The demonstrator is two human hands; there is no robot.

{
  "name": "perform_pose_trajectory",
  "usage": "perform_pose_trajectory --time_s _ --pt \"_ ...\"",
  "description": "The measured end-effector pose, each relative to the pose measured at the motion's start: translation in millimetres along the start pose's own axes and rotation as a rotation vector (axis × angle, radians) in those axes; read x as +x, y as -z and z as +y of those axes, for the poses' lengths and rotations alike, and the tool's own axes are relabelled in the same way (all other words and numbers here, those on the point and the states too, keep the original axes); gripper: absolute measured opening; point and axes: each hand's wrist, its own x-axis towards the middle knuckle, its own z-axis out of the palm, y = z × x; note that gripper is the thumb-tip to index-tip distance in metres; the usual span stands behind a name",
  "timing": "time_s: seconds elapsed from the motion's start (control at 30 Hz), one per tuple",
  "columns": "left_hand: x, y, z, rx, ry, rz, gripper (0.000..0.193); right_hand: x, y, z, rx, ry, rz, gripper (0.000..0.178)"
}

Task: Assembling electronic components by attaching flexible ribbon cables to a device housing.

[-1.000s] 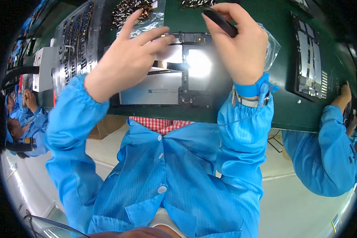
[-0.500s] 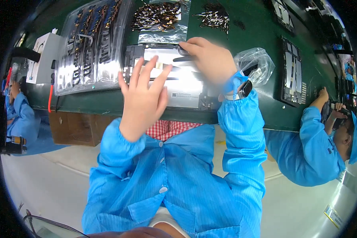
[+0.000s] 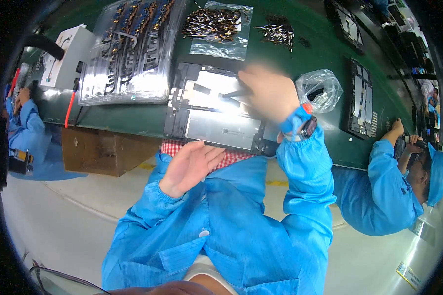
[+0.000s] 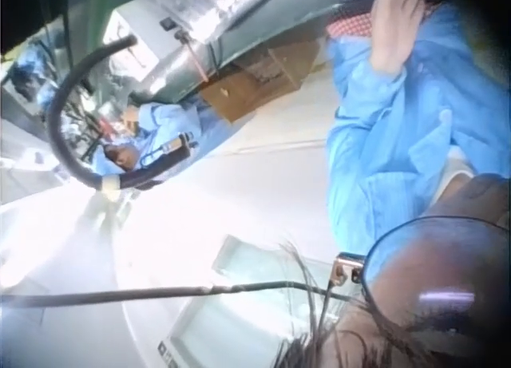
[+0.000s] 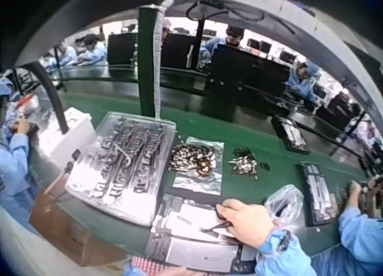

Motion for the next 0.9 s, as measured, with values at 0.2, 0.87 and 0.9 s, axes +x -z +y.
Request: perform_pose_trajectory --time_s 0.2,0.87,0.9 --pt "-8 -34 -7 0.407 -0.12 -0.01 0.02 -5 0 7 0.078 -0.019 -0.012 0.039" --pt "3 -111 -54 2.313 -1.604 0.071 0.04 -3 62 -60 0.385 -0.366 0.977 0.031" --pt "1 -108 -54 2.313 -1.593 0.074 0.04 9 55 -68 0.388 -0.368 0.981 0.031"
